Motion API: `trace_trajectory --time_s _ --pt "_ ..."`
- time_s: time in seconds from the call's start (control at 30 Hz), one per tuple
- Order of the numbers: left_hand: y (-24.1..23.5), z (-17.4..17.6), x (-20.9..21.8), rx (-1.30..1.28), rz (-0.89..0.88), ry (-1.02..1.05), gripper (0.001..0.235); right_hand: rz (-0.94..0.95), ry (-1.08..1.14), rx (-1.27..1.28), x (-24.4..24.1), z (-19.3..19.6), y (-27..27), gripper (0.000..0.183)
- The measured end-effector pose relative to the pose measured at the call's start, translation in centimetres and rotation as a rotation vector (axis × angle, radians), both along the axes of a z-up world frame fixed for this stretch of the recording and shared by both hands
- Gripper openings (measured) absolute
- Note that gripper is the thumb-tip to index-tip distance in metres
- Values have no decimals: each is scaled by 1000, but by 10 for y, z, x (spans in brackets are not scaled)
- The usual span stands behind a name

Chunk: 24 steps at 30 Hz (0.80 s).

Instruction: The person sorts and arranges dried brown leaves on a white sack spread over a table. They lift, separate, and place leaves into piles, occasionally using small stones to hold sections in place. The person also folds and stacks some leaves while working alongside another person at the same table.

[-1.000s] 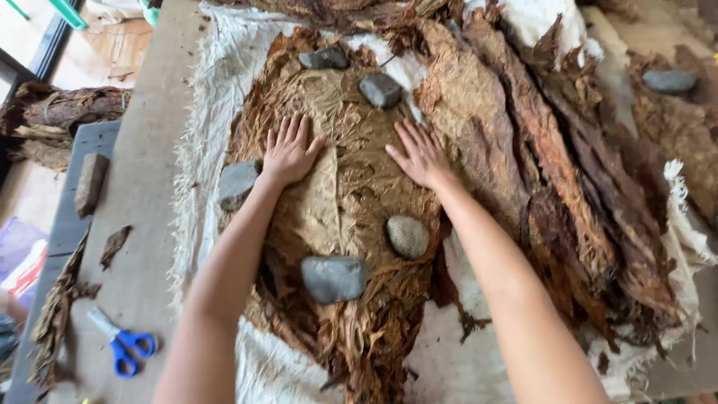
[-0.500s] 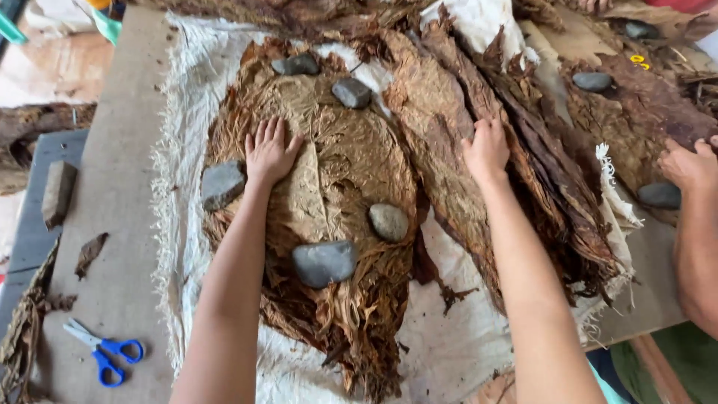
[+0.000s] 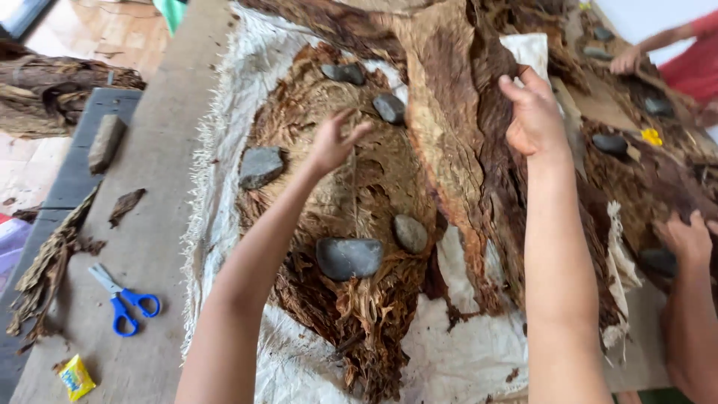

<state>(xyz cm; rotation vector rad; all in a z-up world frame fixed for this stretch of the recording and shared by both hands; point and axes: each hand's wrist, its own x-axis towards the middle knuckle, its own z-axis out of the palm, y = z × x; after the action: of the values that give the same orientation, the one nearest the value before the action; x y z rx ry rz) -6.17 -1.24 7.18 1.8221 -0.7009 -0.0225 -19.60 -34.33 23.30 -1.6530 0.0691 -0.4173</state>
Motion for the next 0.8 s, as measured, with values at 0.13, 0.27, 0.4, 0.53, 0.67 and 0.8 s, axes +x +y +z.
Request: trace_trajectory --time_s 0.13,0.27,0.4,0.53,0.67,0.8 --pt "4 56 -37 -345 -355 371 118 31 -41 48 47 6 5 47" --pt "3 62 -33 -538 -284 502 32 58 -82 19 76 -18 -8 40" --pt "49 71 -45 -590 -188 576 30 38 -143 107 102 -56 -69 29" --pt "72 64 -50 -612 -167 673 24 26 -225 15 70 -44 -29 29" --pt "55 31 -37 -504 -35 394 88 71 -259 -18 53 -24 9 30" --pt "36 92 -99 -553 -287 791 123 190 -108 -28 18 7 122 33"
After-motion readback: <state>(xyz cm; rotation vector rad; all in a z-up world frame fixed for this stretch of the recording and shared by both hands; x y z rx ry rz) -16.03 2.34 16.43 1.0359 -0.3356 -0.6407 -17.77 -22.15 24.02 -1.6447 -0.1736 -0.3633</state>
